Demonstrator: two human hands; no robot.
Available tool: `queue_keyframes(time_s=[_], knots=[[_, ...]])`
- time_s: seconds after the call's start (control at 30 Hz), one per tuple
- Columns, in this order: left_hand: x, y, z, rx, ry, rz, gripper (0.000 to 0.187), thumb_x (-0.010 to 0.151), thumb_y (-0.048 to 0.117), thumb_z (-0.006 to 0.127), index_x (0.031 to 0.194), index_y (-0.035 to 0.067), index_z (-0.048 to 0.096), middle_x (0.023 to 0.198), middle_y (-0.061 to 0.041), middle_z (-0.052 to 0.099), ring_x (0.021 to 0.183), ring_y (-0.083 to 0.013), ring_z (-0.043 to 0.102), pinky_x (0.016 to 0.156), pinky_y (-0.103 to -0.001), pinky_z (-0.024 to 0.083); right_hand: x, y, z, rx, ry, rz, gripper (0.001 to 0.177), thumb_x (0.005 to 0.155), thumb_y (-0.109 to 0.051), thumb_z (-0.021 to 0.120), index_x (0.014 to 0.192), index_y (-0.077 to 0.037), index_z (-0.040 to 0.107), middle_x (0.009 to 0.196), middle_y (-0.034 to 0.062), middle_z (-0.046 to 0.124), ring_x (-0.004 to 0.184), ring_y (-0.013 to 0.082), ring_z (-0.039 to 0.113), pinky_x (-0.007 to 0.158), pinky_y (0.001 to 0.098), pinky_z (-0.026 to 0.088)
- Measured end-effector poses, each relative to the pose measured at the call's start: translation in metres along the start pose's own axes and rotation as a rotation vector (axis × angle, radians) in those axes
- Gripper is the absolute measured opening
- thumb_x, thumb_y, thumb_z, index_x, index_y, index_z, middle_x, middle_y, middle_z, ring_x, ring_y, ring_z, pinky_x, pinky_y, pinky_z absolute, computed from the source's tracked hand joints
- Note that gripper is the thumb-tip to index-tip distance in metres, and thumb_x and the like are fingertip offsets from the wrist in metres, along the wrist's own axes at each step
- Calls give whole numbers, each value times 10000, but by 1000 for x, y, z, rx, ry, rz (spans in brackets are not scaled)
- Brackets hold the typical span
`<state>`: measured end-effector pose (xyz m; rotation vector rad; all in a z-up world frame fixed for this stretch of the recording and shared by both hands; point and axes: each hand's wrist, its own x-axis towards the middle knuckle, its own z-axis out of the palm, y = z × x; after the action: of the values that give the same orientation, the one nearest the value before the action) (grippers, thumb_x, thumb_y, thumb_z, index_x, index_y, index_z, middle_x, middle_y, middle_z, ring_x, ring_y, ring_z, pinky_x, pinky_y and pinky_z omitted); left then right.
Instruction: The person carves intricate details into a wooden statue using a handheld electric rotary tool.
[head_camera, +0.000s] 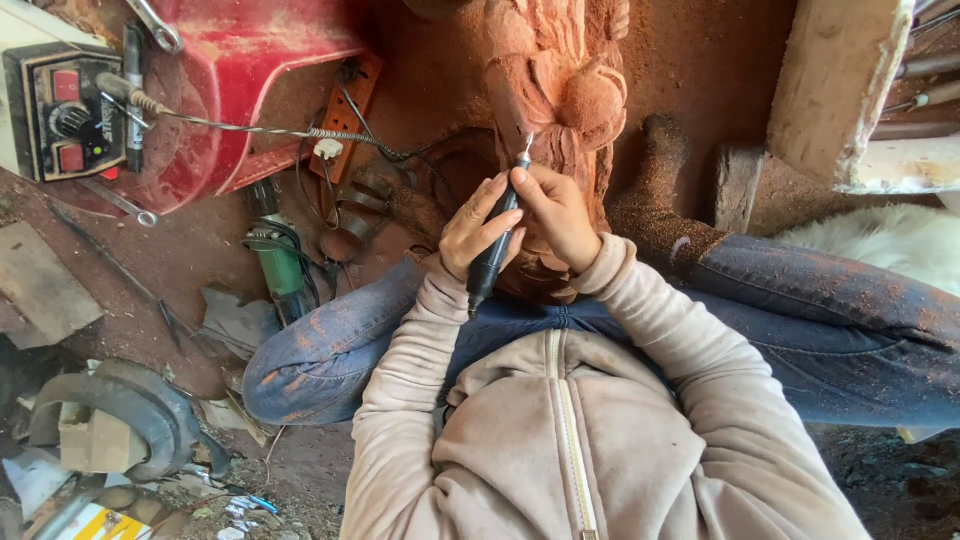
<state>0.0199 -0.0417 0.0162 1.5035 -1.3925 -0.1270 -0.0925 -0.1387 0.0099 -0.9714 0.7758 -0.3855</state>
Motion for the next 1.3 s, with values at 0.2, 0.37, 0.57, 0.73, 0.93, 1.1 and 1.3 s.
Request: queue_keyframes(time_s=[0.2, 0.37, 0.57, 0.73, 0.93, 1.1, 1.3], knots=[[-6, -10, 0, -46, 28, 15, 195, 818, 65, 793, 1010, 26, 798, 1244, -288, 677, 1120, -415, 680, 983, -470, 557, 3, 2, -1, -108, -28, -35, 312, 1086, -274, 591, 931, -46, 736, 793, 33, 637, 818, 126, 566, 730, 315, 519], [-7, -15, -1, -86, 13, 16, 194, 821, 64, 794, 1010, 20, 795, 1240, -293, 678, 1122, -421, 677, 978, -473, 554, 4, 0, -1, -134, -17, -48, 319, 1086, -287, 597, 905, -61, 731, 762, 14, 620, 791, 114, 550, 713, 301, 508], [2, -17, -5, -164, -9, 18, 240, 831, 53, 792, 1066, 8, 773, 1245, -301, 671, 1142, -438, 659, 973, -494, 542, 5, 3, 0, -101, 14, -53, 322, 1088, -284, 595, 882, -72, 724, 742, -25, 591, 755, 96, 521, 679, 258, 478], [1, -19, -5, -231, -13, 17, 248, 827, 31, 796, 1069, -10, 764, 1275, -314, 648, 1178, -469, 625, 972, -515, 538, 5, 10, 1, -117, 45, -78, 326, 1095, -264, 588, 886, -46, 714, 735, -3, 592, 767, 112, 509, 680, 278, 476], [-9, -29, -3, -230, 18, 47, 268, 851, -5, 770, 1116, -34, 743, 1319, -323, 615, 1223, -500, 573, 970, -548, 536, 10, 7, 5, -147, 29, -127, 292, 1083, -241, 612, 920, -34, 737, 728, 3, 620, 759, 105, 538, 680, 300, 510], [-10, -30, -2, -239, -20, 13, 293, 832, 4, 798, 1116, -38, 737, 1321, -325, 609, 1230, -526, 558, 974, -557, 545, 9, 5, 4, -154, 54, -112, 298, 1081, -243, 614, 884, -55, 734, 709, -10, 610, 746, 93, 530, 655, 276, 495], [-8, -30, -4, -265, -25, 12, 323, 827, -7, 808, 1140, -37, 733, 1337, -315, 603, 1250, -528, 539, 980, -558, 540, 7, 4, 6, -148, 69, -113, 309, 1082, -254, 614, 894, -43, 739, 697, 4, 615, 738, 99, 518, 633, 280, 486]])
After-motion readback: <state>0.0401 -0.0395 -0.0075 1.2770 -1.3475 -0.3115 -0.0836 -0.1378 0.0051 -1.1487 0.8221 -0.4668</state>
